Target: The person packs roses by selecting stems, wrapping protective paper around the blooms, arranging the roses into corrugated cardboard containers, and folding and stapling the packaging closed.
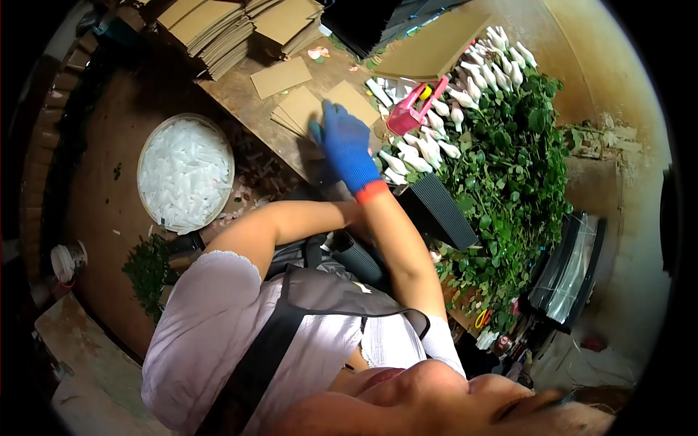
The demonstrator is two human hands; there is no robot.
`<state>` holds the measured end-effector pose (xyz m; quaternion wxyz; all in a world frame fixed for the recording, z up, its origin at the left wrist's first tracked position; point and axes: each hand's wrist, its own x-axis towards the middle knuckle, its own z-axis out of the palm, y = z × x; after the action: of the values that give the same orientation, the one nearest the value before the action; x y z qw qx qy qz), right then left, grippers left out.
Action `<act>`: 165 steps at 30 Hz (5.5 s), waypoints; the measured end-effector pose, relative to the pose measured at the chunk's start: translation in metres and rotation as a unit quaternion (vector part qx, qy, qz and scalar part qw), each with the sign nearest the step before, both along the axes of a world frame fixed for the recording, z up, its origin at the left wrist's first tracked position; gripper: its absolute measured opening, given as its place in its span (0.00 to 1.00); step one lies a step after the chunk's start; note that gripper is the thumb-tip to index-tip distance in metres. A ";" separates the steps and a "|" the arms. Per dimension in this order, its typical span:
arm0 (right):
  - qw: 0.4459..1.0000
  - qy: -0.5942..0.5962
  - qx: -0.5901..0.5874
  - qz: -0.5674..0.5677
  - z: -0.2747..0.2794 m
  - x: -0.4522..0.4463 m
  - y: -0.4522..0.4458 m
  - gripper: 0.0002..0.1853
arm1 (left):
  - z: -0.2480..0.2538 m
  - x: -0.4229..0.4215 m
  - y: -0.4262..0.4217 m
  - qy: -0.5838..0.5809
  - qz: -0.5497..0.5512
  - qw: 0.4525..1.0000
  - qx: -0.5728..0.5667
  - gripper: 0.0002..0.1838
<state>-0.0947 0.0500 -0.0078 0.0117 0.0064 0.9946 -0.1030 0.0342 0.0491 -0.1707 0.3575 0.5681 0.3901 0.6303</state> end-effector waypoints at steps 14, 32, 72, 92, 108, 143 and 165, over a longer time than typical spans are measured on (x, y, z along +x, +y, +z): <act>0.975 0.191 -0.110 0.028 0.070 0.031 0.020 0.19 | 0.038 -0.019 -0.007 0.349 0.039 0.934 -0.061 0.51; 0.686 -0.328 -0.562 -0.325 -0.043 0.248 0.125 0.17 | 0.113 -0.098 -0.069 0.534 0.108 0.838 0.035 0.24; 0.907 0.225 0.212 -0.288 0.132 0.235 0.385 0.12 | 0.142 -0.036 -0.041 0.489 -0.002 0.859 -0.150 0.22; 0.913 0.193 0.030 -0.359 0.099 0.315 0.287 0.22 | 0.138 -0.036 -0.043 0.492 0.001 0.858 -0.146 0.22; 0.894 0.373 0.193 -0.155 0.161 0.239 0.307 0.17 | 0.132 -0.035 -0.044 0.487 0.003 0.861 -0.149 0.19; 0.855 0.367 0.107 -0.350 0.118 0.363 0.256 0.26 | 0.138 -0.044 -0.048 0.397 -0.057 0.893 -0.202 0.16; 0.871 -0.473 0.042 -0.127 0.017 0.371 0.222 0.16 | 0.132 -0.041 -0.057 0.252 -0.029 0.934 -0.250 0.24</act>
<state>0.2766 0.2723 0.0092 0.4672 0.1812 0.8642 -0.0460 -0.0067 -0.0082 -0.0388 0.3956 0.6119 0.5957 0.3380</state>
